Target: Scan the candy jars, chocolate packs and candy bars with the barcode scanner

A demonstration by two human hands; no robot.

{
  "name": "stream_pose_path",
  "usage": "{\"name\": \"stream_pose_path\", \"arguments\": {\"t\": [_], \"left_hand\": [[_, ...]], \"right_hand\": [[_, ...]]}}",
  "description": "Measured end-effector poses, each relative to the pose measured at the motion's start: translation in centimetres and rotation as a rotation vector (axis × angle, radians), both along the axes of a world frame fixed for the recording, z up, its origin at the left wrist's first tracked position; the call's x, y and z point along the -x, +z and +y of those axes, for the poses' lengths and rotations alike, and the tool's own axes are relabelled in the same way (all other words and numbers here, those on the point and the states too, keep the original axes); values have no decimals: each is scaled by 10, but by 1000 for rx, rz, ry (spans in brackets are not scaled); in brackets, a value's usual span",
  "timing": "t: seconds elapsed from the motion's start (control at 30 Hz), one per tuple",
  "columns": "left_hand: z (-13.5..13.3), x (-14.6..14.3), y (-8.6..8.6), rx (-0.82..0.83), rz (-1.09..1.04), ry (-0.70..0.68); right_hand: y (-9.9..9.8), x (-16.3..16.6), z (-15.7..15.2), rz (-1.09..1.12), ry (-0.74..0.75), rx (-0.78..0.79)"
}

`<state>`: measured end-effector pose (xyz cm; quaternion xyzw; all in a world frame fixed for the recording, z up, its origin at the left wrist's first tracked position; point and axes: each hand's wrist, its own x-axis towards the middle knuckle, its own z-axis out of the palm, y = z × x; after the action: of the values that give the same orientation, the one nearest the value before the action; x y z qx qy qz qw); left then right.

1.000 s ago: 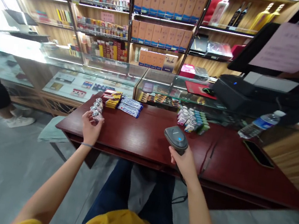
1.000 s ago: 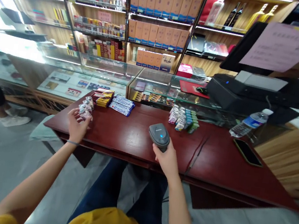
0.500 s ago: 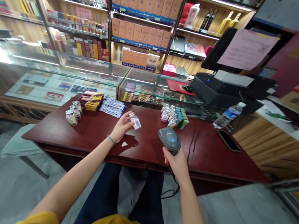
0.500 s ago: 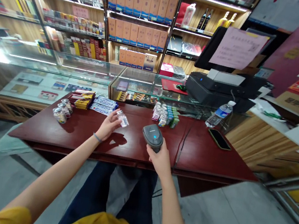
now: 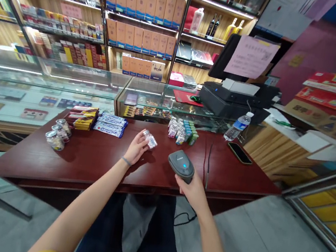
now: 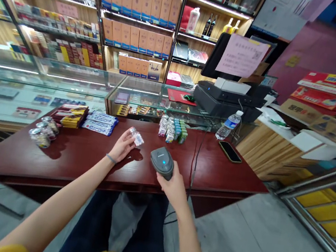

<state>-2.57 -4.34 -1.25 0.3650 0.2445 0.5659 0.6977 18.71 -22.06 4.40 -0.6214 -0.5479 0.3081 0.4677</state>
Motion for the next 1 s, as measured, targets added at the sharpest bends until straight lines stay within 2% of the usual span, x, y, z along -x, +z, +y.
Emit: {"name": "stream_pose_path", "arguments": {"t": [0.2,0.43,0.57,0.67,0.87,1.0], "left_hand": [[2,-1,-2,-7,-41,25],[0,0,0,-3,15,8],[-1,1,0,-6,71,13],[-1,-2,-2,-36,119,38],[6,-28,-6,-144,267,61],[21,-58,-5,-238,465,188]], "right_hand": [[-2,1,-6,-103,98,26],[1,2,-9,-97,48,24],[3,-2,-9,-44,1,-5],[4,-6,-9,8,-33,31],[5,-16,-8,63,-109,-27],[6,-26,-9,91,-127,-44]]}}
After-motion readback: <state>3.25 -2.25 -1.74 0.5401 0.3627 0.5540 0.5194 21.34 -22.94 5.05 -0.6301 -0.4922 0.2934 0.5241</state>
